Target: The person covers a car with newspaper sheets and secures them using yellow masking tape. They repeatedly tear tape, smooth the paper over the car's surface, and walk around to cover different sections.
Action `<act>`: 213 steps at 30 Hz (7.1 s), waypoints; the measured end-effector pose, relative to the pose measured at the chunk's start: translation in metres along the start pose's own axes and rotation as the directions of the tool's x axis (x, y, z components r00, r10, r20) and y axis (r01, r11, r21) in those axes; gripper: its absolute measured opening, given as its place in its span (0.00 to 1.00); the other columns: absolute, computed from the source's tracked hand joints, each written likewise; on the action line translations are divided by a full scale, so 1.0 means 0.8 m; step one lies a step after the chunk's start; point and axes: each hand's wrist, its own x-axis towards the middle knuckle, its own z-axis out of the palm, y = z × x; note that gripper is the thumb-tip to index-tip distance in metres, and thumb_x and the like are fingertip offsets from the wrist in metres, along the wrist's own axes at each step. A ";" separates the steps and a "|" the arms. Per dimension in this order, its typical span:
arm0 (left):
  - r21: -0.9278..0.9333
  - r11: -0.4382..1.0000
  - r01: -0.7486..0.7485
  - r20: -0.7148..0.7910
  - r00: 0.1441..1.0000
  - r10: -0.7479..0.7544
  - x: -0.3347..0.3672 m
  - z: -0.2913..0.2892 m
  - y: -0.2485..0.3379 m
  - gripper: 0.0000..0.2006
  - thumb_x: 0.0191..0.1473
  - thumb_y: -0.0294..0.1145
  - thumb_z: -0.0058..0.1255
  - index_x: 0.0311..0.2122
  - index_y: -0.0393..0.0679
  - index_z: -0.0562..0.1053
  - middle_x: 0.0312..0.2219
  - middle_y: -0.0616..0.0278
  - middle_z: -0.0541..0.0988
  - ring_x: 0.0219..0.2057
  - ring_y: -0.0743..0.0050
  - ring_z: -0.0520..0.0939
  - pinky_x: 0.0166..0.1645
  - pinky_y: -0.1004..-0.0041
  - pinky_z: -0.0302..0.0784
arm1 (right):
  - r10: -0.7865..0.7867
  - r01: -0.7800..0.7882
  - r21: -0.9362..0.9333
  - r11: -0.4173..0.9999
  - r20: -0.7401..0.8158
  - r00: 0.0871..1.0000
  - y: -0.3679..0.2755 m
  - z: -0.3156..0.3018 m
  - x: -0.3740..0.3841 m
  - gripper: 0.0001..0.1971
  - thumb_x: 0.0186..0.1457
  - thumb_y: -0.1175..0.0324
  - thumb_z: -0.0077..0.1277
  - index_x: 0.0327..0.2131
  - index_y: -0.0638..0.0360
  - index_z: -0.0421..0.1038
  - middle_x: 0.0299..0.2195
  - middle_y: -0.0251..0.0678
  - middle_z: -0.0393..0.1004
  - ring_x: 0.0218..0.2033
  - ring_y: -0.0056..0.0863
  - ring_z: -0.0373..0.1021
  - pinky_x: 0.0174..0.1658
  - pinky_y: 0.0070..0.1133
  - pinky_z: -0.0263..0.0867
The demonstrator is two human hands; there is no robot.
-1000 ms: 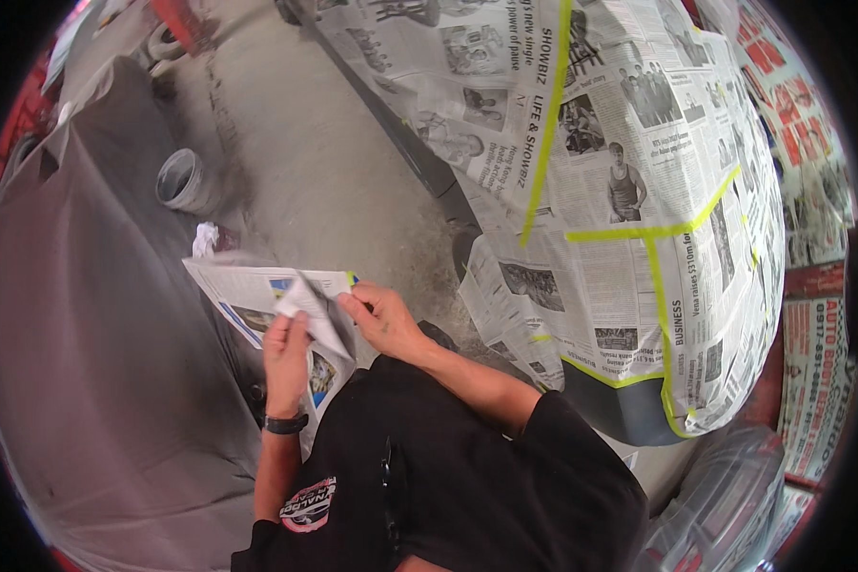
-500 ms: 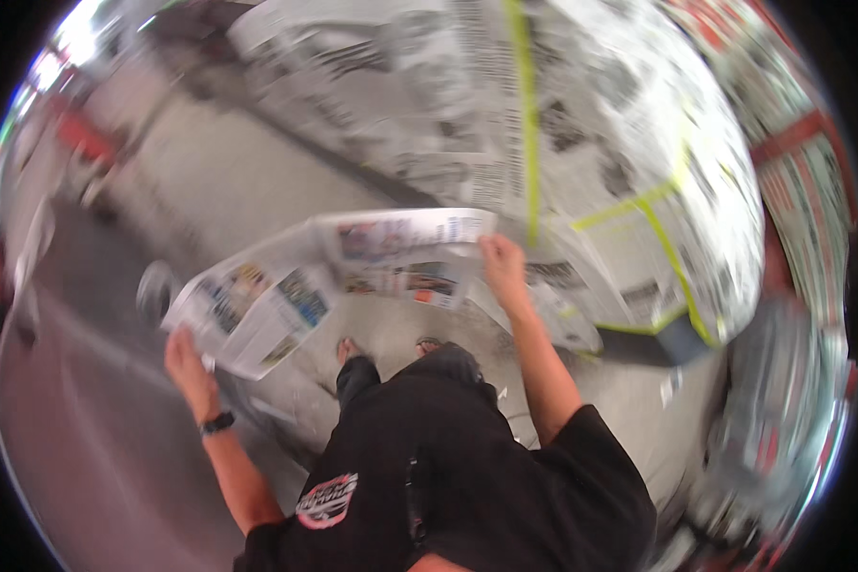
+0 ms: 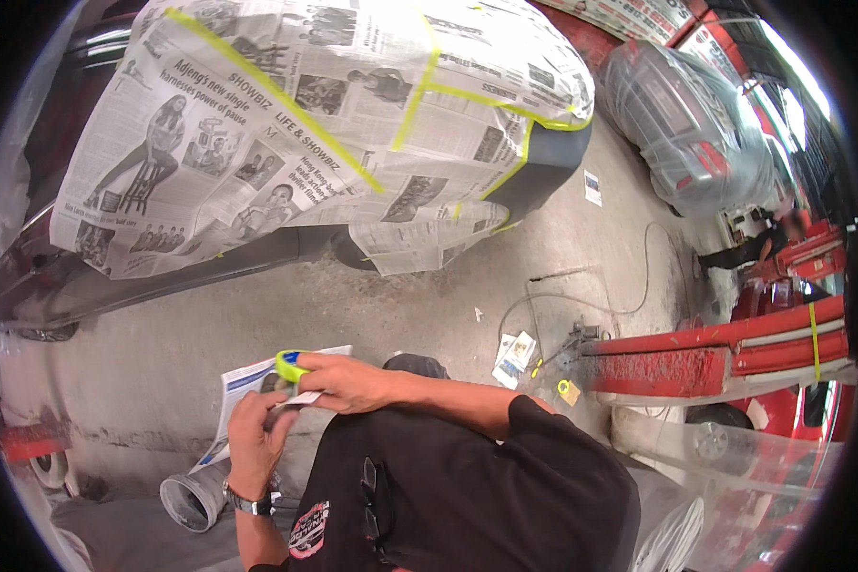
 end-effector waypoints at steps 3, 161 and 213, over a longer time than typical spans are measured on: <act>0.009 0.997 0.082 -0.024 0.996 -0.081 -0.021 -0.001 -0.005 0.14 0.40 0.30 0.65 0.34 0.40 0.75 0.29 0.53 0.77 0.31 0.51 0.77 0.35 0.63 0.71 | 0.135 -0.136 -0.037 0.990 -0.035 0.990 0.008 -0.041 -0.038 0.08 0.57 0.69 0.54 0.38 0.62 0.74 0.36 0.41 0.70 0.48 0.37 0.68 0.42 0.28 0.66; 0.247 0.930 -0.272 -0.962 0.045 0.269 0.434 0.238 -0.572 0.13 0.52 0.28 0.60 0.43 0.37 0.76 0.36 0.59 0.75 0.40 0.65 0.70 0.43 0.65 0.67 | -0.592 -0.710 -0.484 0.512 -0.797 0.117 0.649 -0.192 -0.064 0.06 0.52 0.72 0.55 0.32 0.64 0.72 0.27 0.47 0.64 0.31 0.46 0.63 0.35 0.35 0.59; -0.566 0.221 -0.794 -0.822 0.565 -0.075 0.331 0.294 -0.471 0.29 0.53 0.19 0.57 0.59 0.37 0.58 0.42 0.58 0.75 0.42 0.75 0.76 0.49 0.74 0.71 | -0.748 0.712 -0.702 0.017 0.463 0.475 0.509 -0.043 0.317 0.29 0.45 0.68 0.58 0.52 0.71 0.64 0.37 0.46 0.72 0.50 0.48 0.69 0.58 0.46 0.62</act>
